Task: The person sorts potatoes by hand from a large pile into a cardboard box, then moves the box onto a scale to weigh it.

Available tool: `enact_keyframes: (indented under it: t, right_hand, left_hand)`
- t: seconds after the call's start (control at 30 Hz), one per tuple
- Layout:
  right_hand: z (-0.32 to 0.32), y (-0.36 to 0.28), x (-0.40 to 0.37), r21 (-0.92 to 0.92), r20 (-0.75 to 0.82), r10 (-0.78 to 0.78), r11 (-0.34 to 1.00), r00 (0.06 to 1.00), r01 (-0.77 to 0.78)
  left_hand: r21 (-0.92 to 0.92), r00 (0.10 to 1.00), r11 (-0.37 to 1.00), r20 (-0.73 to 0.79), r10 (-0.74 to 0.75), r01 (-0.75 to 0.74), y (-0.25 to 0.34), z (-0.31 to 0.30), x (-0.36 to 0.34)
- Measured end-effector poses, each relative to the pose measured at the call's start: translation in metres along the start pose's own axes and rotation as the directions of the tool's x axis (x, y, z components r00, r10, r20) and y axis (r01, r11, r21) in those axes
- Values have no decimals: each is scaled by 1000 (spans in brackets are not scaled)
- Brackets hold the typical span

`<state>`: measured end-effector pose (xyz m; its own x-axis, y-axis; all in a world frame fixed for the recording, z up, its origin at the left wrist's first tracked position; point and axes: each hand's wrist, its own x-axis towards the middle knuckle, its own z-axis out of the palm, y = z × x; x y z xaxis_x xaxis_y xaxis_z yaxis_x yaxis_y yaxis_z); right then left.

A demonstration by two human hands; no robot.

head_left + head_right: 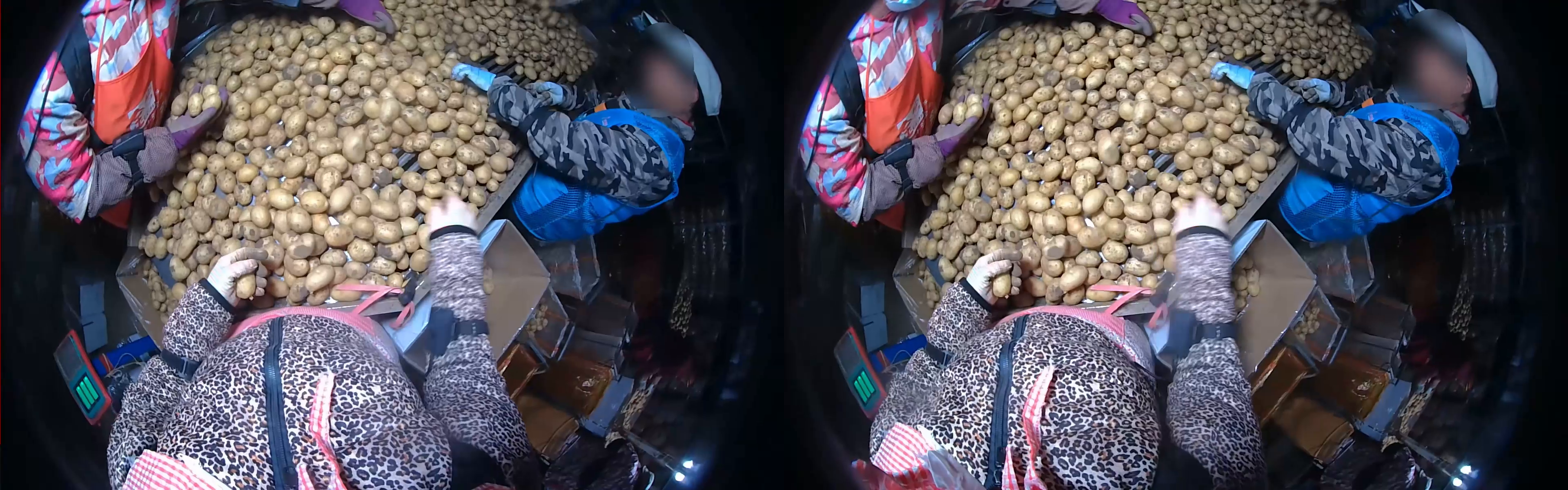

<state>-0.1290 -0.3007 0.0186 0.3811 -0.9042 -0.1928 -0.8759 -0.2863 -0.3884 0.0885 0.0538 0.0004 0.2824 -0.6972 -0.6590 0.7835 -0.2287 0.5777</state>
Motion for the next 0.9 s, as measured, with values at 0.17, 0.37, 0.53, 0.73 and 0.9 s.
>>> enact_keyframes:
  t: [0.17,0.37,0.53,0.73,0.9]
  right_hand:
    - [26,52,20,248,312,-75,969,947,-5]
    - [10,48,49,-63,36,-319,945,947,320]
    - [23,8,70,-378,316,-237,857,919,351]
    - [-12,49,28,954,296,20,-57,955,-295]
    - [6,57,34,441,352,-174,897,920,0]
  left_hand:
    - [13,1000,1000,12,-11,11,2,8,8]
    - [48,1000,999,13,-3,2,3,6,9]
    - [38,1000,999,-14,19,-18,4,11,3]
    - [-57,998,997,45,48,-45,4,2,-3]
    - [318,953,927,284,109,-201,13,36,18]
